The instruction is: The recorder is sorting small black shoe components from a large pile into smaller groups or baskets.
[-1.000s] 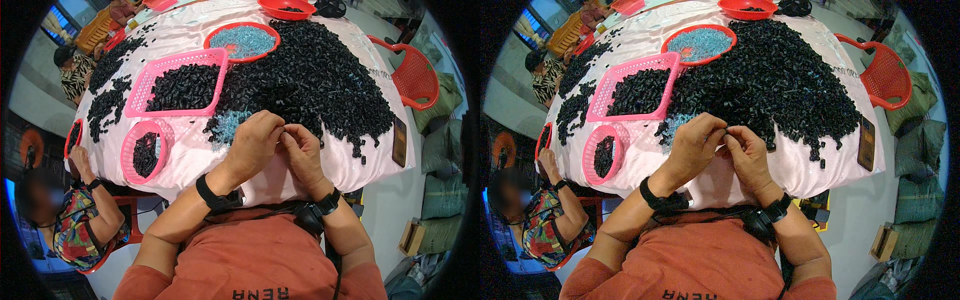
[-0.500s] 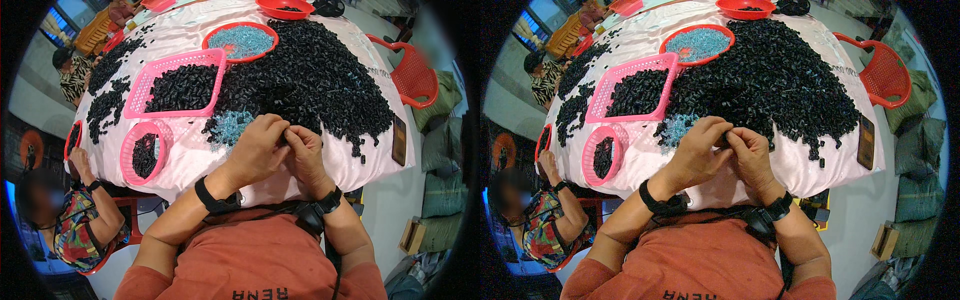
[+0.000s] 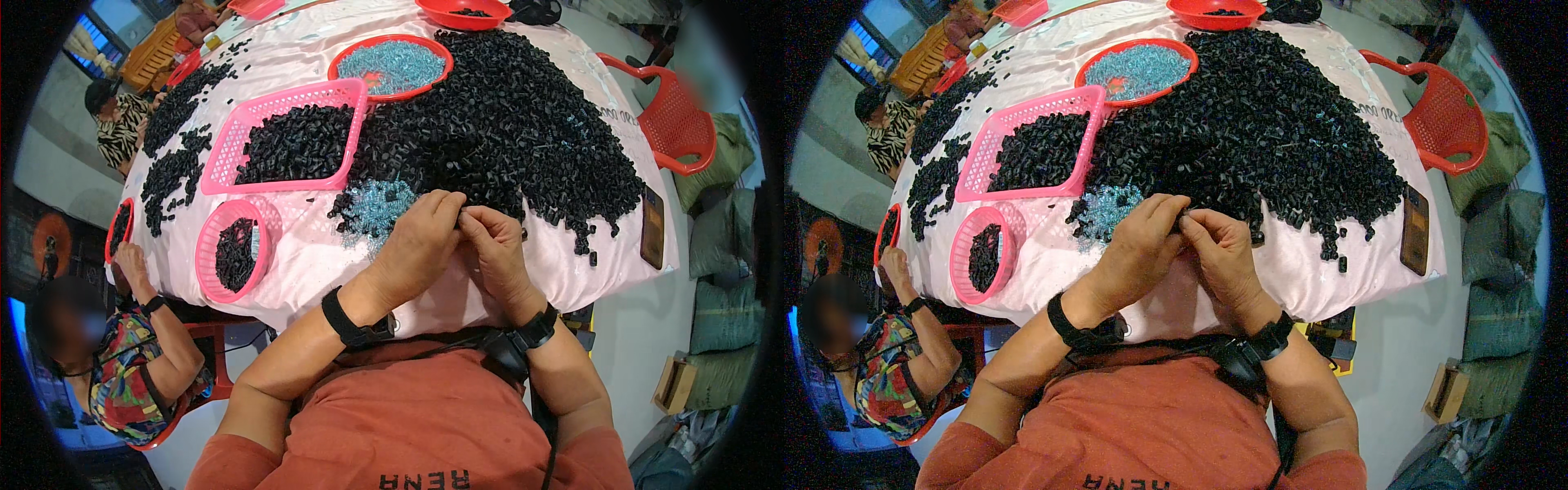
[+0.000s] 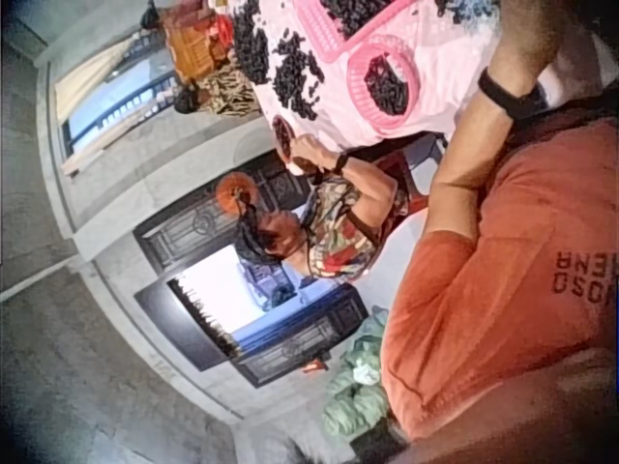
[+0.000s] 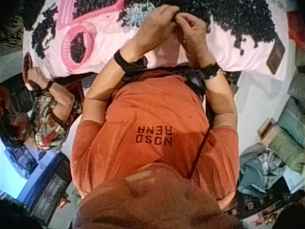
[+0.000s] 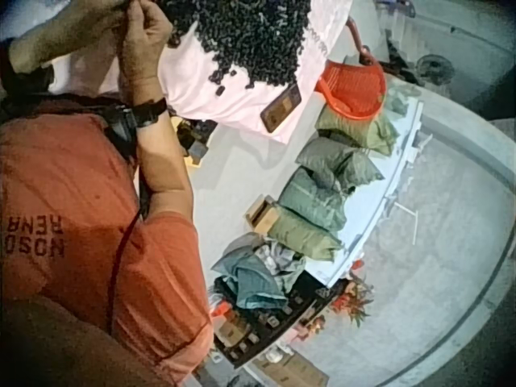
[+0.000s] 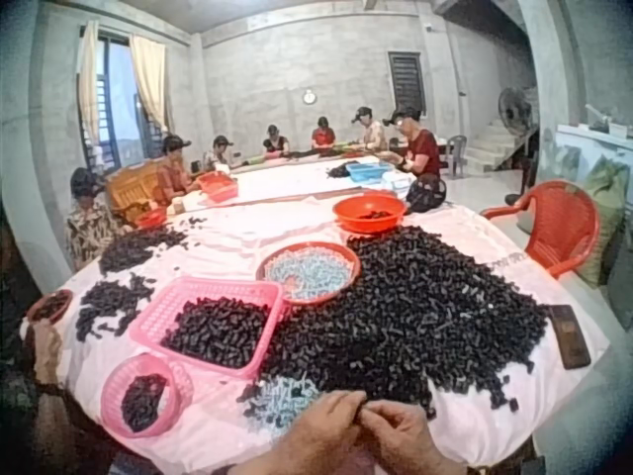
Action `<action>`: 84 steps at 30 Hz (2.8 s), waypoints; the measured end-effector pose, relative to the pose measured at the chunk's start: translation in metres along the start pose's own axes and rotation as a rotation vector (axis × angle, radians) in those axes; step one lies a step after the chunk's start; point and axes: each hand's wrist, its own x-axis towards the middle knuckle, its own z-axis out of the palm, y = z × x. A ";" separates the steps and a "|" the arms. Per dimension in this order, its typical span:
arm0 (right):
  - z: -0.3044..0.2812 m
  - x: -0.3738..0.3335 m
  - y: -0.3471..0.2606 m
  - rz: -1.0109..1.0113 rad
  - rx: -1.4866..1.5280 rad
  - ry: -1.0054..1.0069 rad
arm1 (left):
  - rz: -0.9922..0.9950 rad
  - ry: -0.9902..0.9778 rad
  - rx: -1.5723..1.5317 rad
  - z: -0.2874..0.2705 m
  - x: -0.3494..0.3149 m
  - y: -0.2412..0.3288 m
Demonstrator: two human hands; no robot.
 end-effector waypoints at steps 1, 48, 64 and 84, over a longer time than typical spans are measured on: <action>-0.002 0.000 0.002 -0.007 0.017 -0.006 | 0.001 0.000 -0.001 0.000 0.000 0.001; -0.005 0.005 -0.003 -0.404 -0.345 0.213 | -0.161 -0.077 0.280 0.002 -0.004 -0.020; -0.005 0.003 -0.004 -0.457 -0.350 0.356 | -0.026 -0.252 0.106 0.017 0.000 -0.003; 0.009 0.001 -0.001 -0.405 -0.453 0.126 | -0.344 0.066 -0.561 0.000 -0.005 -0.018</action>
